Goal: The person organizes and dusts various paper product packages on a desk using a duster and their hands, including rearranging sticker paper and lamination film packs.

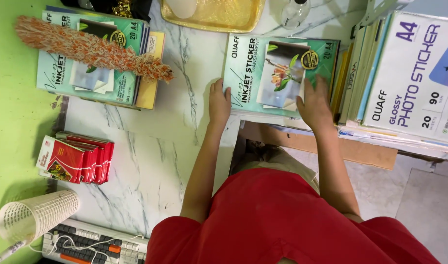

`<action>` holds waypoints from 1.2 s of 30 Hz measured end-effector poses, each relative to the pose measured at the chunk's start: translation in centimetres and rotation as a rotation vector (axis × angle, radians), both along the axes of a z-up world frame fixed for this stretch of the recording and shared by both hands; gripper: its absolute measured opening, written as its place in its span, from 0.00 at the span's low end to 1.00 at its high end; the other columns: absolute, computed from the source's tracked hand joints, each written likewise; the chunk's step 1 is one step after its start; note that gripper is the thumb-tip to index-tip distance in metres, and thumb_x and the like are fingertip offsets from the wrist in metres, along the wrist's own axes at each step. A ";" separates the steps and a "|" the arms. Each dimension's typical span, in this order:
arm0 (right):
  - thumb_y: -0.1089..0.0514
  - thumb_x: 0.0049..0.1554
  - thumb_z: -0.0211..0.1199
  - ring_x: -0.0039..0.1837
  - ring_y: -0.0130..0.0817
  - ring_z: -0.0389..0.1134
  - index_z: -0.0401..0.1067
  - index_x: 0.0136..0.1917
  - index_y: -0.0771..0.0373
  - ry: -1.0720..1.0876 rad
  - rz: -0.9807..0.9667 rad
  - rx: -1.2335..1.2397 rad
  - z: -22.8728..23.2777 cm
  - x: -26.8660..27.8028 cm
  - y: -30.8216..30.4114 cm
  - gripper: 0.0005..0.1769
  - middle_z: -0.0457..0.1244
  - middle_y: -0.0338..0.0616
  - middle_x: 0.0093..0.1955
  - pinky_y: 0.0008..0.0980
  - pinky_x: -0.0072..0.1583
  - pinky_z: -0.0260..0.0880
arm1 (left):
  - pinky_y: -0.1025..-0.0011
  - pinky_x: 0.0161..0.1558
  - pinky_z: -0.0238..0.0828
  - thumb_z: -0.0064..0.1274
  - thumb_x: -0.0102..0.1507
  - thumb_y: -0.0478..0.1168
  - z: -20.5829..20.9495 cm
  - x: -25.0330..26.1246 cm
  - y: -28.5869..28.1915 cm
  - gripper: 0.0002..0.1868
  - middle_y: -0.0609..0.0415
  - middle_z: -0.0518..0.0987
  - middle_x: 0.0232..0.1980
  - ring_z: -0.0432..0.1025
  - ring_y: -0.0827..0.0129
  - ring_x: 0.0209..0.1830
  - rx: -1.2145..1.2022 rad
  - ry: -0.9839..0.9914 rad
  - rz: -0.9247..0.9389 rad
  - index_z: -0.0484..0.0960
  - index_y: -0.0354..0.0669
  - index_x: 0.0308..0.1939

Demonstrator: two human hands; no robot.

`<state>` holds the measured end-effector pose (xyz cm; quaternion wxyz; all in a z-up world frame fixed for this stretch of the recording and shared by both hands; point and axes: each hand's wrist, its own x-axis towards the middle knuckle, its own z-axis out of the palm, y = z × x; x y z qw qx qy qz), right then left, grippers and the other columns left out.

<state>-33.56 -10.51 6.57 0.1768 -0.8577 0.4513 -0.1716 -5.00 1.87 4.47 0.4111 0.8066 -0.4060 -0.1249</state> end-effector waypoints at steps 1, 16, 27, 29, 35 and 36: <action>0.57 0.60 0.66 0.80 0.73 0.45 0.60 0.76 0.67 0.039 0.032 0.025 0.1 0.5 0.3 0.35 0.46 0.74 0.79 0.58 0.77 0.53 | 0.56 0.55 0.70 0.52 0.68 0.36 0.5 -0.5 0.0 0.19 0.39 0.75 0.56 0.72 0.45 0.55 0.047 -0.034 -0.002 0.73 0.34 0.62; 0.48 0.60 0.62 0.75 0.60 0.56 0.60 0.76 0.63 0.110 0.406 0.166 6.8 9.1 2.4 0.35 0.54 0.64 0.76 0.51 0.71 0.60 | 0.60 0.60 0.69 0.59 0.63 0.35 3.4 0.8 3.2 0.24 0.45 0.71 0.61 0.68 0.50 0.61 -0.076 -0.126 -0.102 0.77 0.37 0.63; 0.54 0.65 0.64 0.72 0.56 0.60 0.58 0.77 0.63 -0.301 0.937 0.018 13.8 29.2 4.1 0.32 0.58 0.56 0.72 0.47 0.68 0.66 | 0.71 0.45 0.77 0.51 0.71 0.32 12.5 9.0 10.5 0.12 0.51 0.77 0.61 0.76 0.66 0.50 -0.390 -0.039 0.200 0.82 0.41 0.57; 0.52 0.64 0.66 0.70 0.57 0.60 0.56 0.77 0.64 -0.304 0.988 -0.002 13.7 32.9 4.6 0.34 0.58 0.57 0.70 0.48 0.65 0.66 | 0.70 0.47 0.78 0.51 0.71 0.33 12.1 10.5 11.7 0.11 0.51 0.77 0.61 0.76 0.64 0.52 -0.384 -0.090 0.327 0.82 0.42 0.56; 0.57 0.57 0.64 0.60 0.63 0.64 0.52 0.78 0.68 -0.216 0.917 0.016 8.0 41.9 6.3 0.41 0.58 0.64 0.64 0.53 0.55 0.69 | 0.55 0.68 0.60 0.58 0.64 0.31 9.5 13.1 14.0 0.23 0.39 0.68 0.67 0.61 0.44 0.69 -0.293 -0.336 0.546 0.73 0.37 0.63; 0.57 0.60 0.61 0.57 0.64 0.66 0.52 0.79 0.68 -0.174 0.894 0.055 7.5 42.7 6.6 0.37 0.60 0.65 0.61 0.54 0.54 0.69 | 0.55 0.69 0.61 0.58 0.64 0.31 9.3 13.3 14.1 0.25 0.39 0.67 0.68 0.62 0.44 0.69 -0.310 -0.296 0.530 0.71 0.37 0.65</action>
